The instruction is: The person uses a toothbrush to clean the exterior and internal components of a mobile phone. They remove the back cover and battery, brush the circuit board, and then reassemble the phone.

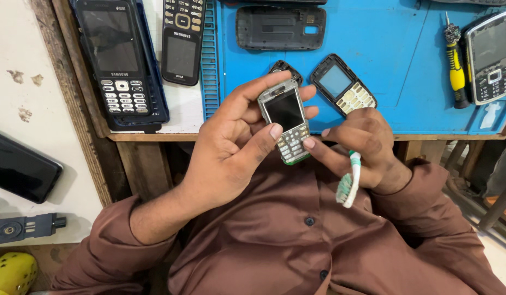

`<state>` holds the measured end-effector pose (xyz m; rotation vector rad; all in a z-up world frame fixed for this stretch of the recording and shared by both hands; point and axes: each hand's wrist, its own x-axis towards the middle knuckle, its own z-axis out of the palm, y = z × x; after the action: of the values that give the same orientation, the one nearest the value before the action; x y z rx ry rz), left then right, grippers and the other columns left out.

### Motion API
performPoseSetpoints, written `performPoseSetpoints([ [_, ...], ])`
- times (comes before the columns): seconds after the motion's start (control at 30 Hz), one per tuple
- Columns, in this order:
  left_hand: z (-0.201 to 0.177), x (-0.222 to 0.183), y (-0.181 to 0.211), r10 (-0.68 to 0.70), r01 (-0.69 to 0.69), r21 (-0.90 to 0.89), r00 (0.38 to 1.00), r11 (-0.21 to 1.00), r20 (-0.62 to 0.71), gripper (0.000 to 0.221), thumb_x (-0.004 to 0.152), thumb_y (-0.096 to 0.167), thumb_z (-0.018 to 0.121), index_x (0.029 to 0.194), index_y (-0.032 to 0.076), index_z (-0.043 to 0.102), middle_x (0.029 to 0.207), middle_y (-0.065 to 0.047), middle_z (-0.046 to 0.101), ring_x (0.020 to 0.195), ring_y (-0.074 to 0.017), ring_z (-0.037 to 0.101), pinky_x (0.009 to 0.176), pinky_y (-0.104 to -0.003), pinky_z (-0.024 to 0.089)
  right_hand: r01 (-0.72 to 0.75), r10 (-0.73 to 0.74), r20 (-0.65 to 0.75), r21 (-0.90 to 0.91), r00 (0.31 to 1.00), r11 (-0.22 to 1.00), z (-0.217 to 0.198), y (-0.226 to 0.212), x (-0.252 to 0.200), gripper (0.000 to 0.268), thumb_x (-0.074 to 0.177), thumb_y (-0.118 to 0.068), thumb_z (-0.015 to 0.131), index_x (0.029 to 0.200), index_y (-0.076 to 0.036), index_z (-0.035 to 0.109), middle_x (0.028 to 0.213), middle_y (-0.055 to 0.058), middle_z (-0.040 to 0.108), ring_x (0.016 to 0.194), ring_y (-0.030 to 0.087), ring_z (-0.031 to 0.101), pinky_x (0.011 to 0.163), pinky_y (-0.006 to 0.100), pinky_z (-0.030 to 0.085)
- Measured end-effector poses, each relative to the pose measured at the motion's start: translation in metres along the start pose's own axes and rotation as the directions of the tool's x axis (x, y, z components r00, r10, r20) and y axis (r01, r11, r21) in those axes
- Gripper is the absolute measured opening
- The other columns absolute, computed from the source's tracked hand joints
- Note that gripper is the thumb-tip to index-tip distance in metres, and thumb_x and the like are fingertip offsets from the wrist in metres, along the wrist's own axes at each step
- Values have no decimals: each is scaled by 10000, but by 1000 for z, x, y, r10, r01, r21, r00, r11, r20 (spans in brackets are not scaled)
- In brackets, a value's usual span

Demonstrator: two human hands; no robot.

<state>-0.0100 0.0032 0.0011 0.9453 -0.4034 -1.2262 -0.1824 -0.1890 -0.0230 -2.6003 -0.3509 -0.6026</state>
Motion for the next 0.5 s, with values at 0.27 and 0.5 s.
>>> performPoseSetpoints([
  [0.27, 0, 0, -1, 15, -16, 29, 1000, 999, 27, 517, 1143, -54, 469, 1628, 0, 298, 1560, -218, 513, 1449, -261, 560, 1278, -384, 528, -9, 9, -3, -33, 1000, 999, 5, -1, 3, 369, 851, 58, 845, 1174, -95, 752, 1117, 62, 536, 904, 186, 601, 742, 346, 526],
  [0.5, -10, -1, 11, 118, -101, 150, 987, 984, -110, 450, 1160, -59, 472, 1576, -21, 304, 1486, -241, 595, 1363, -266, 647, 1171, -352, 583, -124, 127, -76, 44, 989, 991, 5, 6, -8, 447, 879, 12, 795, 1264, -144, 631, 1048, 50, 511, 807, 177, 564, 664, 371, 437],
])
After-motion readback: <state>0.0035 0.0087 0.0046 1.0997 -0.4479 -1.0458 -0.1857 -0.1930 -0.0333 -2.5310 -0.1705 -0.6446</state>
